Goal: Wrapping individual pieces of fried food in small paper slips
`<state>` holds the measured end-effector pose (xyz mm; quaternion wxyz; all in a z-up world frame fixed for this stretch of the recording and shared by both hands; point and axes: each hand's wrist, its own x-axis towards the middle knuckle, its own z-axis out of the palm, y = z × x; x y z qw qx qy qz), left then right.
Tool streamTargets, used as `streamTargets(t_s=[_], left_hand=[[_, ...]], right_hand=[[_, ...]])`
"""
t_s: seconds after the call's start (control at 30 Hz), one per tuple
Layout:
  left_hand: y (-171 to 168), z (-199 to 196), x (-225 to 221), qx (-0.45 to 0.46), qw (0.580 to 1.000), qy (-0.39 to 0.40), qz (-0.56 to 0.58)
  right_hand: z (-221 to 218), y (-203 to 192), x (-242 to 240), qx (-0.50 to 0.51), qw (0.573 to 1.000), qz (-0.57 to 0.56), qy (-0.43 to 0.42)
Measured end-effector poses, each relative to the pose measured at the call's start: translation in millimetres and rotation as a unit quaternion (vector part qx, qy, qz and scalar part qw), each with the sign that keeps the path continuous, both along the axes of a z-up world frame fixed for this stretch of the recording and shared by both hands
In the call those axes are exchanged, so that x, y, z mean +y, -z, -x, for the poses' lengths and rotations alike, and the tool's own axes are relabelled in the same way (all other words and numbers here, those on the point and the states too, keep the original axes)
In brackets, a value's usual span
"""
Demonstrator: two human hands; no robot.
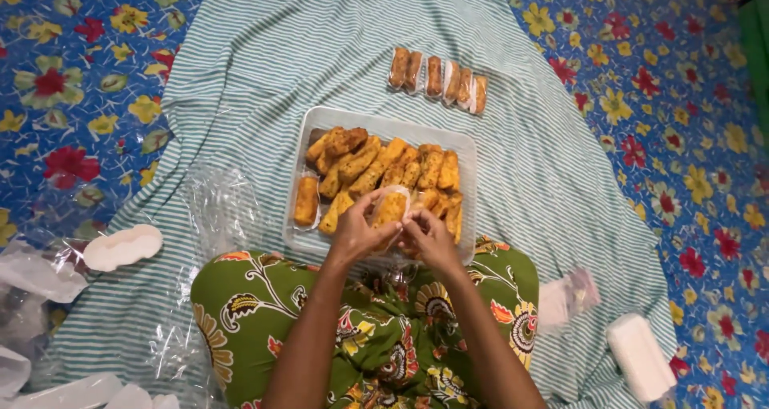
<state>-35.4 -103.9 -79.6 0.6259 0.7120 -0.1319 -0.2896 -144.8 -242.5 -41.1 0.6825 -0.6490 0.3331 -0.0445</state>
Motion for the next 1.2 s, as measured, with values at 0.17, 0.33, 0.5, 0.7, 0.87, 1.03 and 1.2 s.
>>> streamTargets(t_s=[0.17, 0.33, 0.5, 0.7, 0.87, 1.03, 1.2], left_hand=[[-42.5, 12.2, 10.4, 0.014, 0.998, 0.044, 0.037], [-32.1, 30.9, 3.3, -0.034, 0.991, 0.091, 0.094], [-39.9, 39.3, -2.9, -0.097, 0.982, 0.144, 0.07], [-39.5, 44.8, -1.3, -0.19, 0.965, 0.179, 0.041], [-21.6, 47.2, -3.2, -0.242, 0.955, 0.173, 0.005], [-37.1, 46.1, -0.1, -0.295, 0.94, 0.168, -0.04], [-23.5, 42.3, -10.3, -0.4, 0.914, 0.067, -0.005]], right_hand=[[12.1, 0.2, 16.3, -0.056, 0.988, -0.104, 0.097], [20.7, 26.5, 1.4, -0.149, 0.934, -0.298, 0.128], [23.0, 16.7, 11.7, -0.171, 0.91, -0.354, 0.132], [24.6, 63.1, 0.9, -0.155, 0.905, -0.369, 0.144], [27.9, 78.6, 3.8, -0.165, 0.888, -0.399, 0.156], [29.6, 45.2, 15.4, -0.161, 0.872, -0.432, 0.164], [33.0, 82.8, -13.5, -0.183, 0.863, -0.437, 0.176]])
